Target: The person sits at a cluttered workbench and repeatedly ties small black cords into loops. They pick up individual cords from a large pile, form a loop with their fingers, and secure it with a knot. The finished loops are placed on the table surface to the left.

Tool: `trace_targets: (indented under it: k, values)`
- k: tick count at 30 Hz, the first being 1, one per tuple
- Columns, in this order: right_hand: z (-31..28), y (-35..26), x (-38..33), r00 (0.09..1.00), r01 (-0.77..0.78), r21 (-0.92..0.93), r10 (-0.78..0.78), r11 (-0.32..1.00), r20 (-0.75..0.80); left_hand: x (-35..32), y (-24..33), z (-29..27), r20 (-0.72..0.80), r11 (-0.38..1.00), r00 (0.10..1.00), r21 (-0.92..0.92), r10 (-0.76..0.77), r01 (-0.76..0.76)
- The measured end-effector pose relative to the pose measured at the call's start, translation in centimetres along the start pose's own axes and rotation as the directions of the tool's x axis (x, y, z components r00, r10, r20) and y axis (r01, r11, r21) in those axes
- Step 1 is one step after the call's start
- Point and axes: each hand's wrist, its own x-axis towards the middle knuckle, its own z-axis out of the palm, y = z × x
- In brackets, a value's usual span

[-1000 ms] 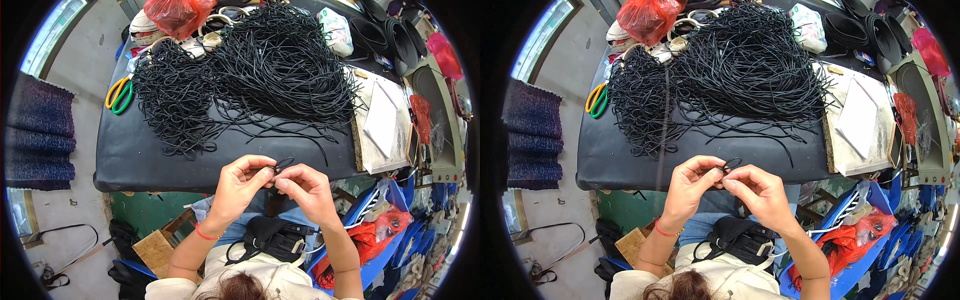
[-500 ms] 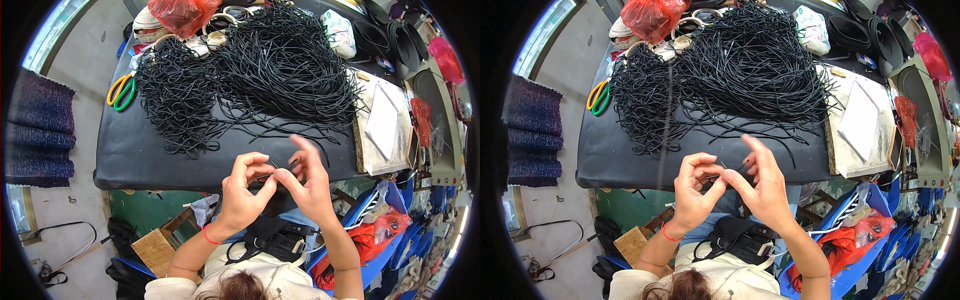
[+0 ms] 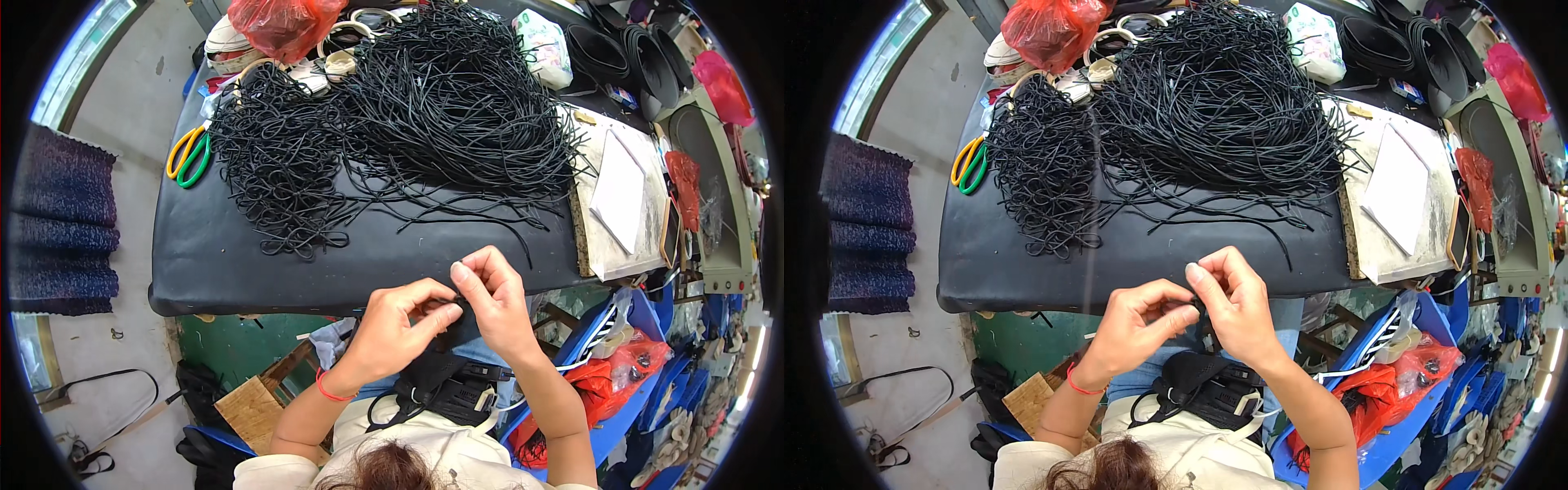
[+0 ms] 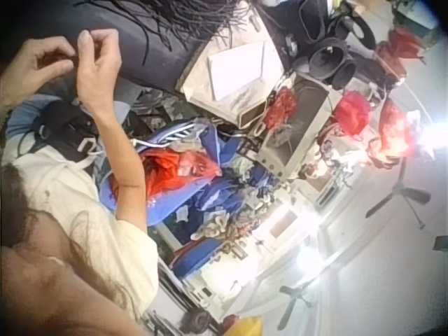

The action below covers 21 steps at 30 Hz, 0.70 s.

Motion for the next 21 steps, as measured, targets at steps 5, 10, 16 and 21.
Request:
trace_targets:
  k: [5, 10, 16, 21]
  values:
    - [-0.1, -0.6, 0.2, 0.995, -0.053, 0.137, 0.064, 0.989, -0.076, 0.2, 0.2, -0.1, 0.011, 0.988, 1.000, -0.154, -0.018, 0.020]
    - [-1.4, -1.2, -0.2, 0.975, -0.112, 0.019, 0.106, 0.994, 0.194, 0.2, 0.3, -0.8, 0.071, 0.998, 0.997, -0.057, -0.017, 0.021]
    - [-1.1, -1.0, -0.3, 0.971, -0.162, 0.049, 0.150, 0.986, 0.188, 0.3, 0.8, -1.3, 0.153, 0.997, 0.985, 0.027, -0.077, 0.074]
    - [-0.4, -0.5, -0.3, 1.000, 0.018, 0.036, -0.017, 0.999, -0.025, -0.1, 0.1, -0.2, 0.067, 0.996, 0.998, -0.094, 0.003, 0.003]
